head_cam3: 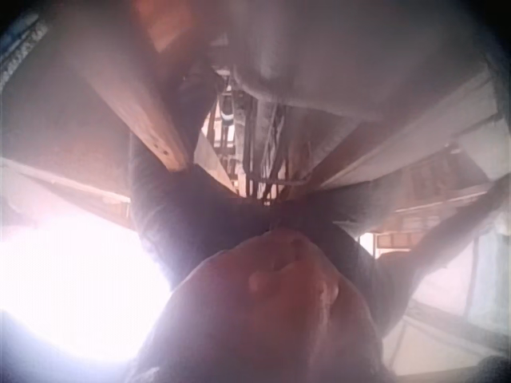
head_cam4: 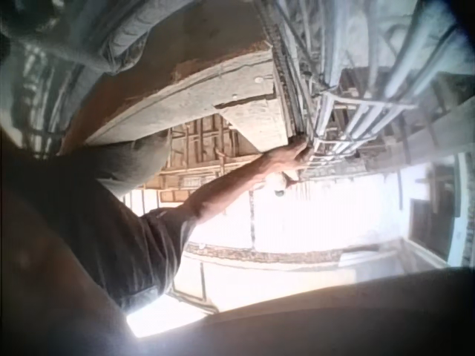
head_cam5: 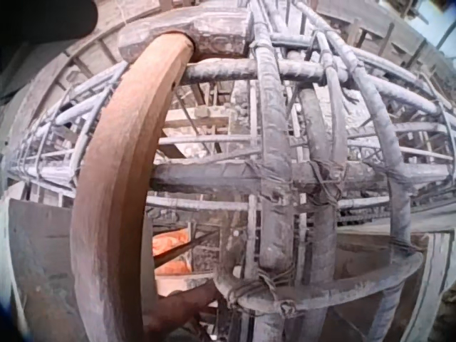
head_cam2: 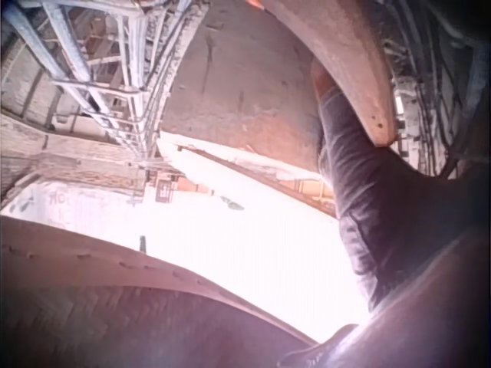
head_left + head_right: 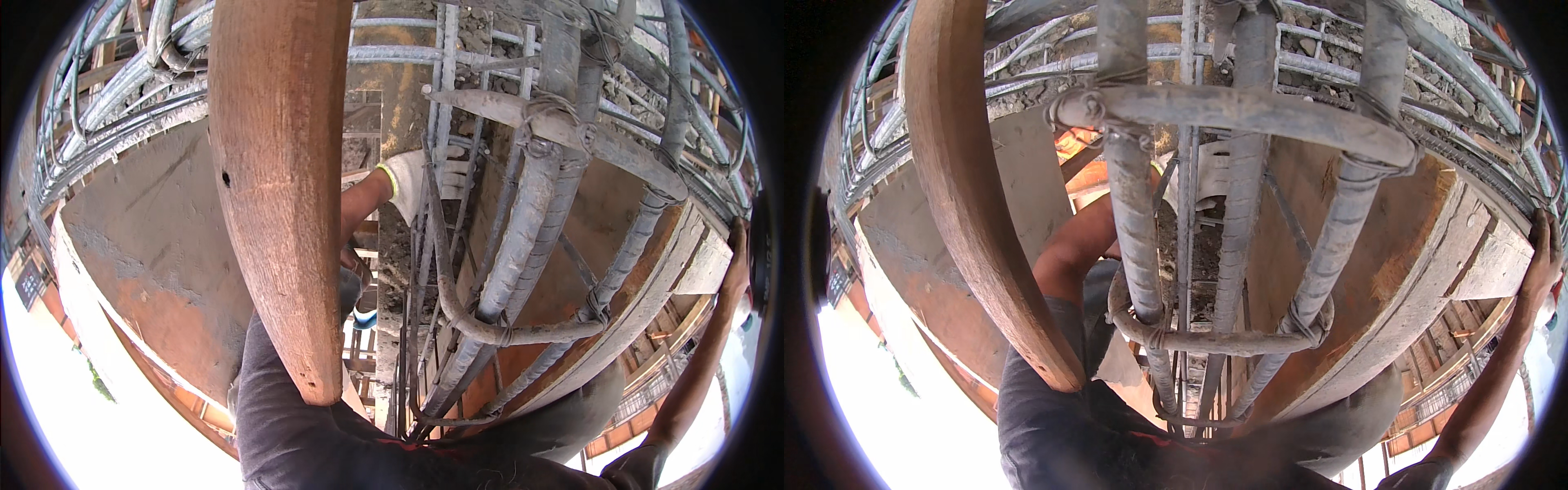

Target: The person uses a hammer and a metal pry bar to adjust and secure steel rebar into wooden formwork on a construction site.

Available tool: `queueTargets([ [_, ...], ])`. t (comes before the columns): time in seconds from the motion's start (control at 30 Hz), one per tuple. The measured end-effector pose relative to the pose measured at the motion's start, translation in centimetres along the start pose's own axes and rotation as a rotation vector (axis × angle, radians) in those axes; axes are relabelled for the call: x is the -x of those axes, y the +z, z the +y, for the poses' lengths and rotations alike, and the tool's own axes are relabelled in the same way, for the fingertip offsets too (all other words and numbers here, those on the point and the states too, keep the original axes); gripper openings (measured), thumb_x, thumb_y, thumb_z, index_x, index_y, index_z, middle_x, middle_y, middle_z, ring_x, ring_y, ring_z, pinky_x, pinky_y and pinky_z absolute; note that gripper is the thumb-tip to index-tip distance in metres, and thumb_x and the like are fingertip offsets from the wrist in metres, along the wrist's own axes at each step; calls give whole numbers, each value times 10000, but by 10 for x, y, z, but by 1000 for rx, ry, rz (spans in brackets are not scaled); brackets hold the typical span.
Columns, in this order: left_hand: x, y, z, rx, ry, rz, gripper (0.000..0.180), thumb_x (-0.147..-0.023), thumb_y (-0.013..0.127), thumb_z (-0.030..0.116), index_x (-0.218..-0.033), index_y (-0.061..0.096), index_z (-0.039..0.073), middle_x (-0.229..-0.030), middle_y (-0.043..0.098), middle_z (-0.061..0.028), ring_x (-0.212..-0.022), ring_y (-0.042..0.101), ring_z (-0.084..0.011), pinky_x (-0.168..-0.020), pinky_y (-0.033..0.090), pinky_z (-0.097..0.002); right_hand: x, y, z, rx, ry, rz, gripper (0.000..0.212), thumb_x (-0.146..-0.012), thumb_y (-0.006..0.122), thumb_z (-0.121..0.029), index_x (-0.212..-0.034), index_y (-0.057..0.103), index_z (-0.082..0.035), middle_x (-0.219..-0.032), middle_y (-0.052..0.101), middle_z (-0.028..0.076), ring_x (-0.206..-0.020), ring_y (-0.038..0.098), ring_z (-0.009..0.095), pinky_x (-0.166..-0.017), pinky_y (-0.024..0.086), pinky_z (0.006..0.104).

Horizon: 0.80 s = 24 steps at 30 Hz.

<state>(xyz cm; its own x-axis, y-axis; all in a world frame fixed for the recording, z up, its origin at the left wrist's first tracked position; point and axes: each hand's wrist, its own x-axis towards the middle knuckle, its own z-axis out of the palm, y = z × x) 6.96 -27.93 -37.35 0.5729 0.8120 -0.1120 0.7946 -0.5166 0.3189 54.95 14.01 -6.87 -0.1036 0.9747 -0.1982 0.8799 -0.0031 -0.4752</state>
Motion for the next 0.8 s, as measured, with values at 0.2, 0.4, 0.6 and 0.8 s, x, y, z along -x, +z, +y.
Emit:
queueTargets([
  [0.2, 63, -21, -27, 47, -315, 23, 555, -995, 422, 403, -1506, 343, 200, -1568, 339, -3, -1474, 223, -273, -1186, 223, -465, -4, 1, -2, 14, -28, -15, 528, -1041, 402, -343, -1446, 436, -7, -1498, 425, 136, -1402, 370, 236, -1168, 255, 348],
  [0.4, 100, 6, -37, 988, -657, 266, 505, -995, 457, 341, -1462, 426, 150, -1534, 383, -66, -1404, 372, -267, -1151, 291, -464, -3, 6, 1, -2, -27, -1, 529, -1034, 437, -346, -1434, 447, 1, -1473, 449, 135, -1383, 391, 237, -1157, 272, 350],
  [0.6, -2, 11, -64, 268, -121, 58, 497, -954, 482, 306, -1423, 480, 141, -1499, 428, -86, -1384, 387, -290, -1151, 244, -514, 5, 15, -19, 91, -65, -17, 443, -1007, 538, -331, -1299, 585, 0, -1268, 588, 110, -1166, 534, 179, -1032, 379, 302],
  [0.8, -49, 8, -121, 162, -353, 139, 498, -945, 489, 298, -1422, 484, 153, -1494, 430, -106, -1383, 378, -322, -1145, 207, -560, 22, 14, -39, 138, -113, 76, 391, -995, 569, -299, -1221, 637, 12, -1111, 652, 65, -1007, 572, 140, -922, 432, 278],
])
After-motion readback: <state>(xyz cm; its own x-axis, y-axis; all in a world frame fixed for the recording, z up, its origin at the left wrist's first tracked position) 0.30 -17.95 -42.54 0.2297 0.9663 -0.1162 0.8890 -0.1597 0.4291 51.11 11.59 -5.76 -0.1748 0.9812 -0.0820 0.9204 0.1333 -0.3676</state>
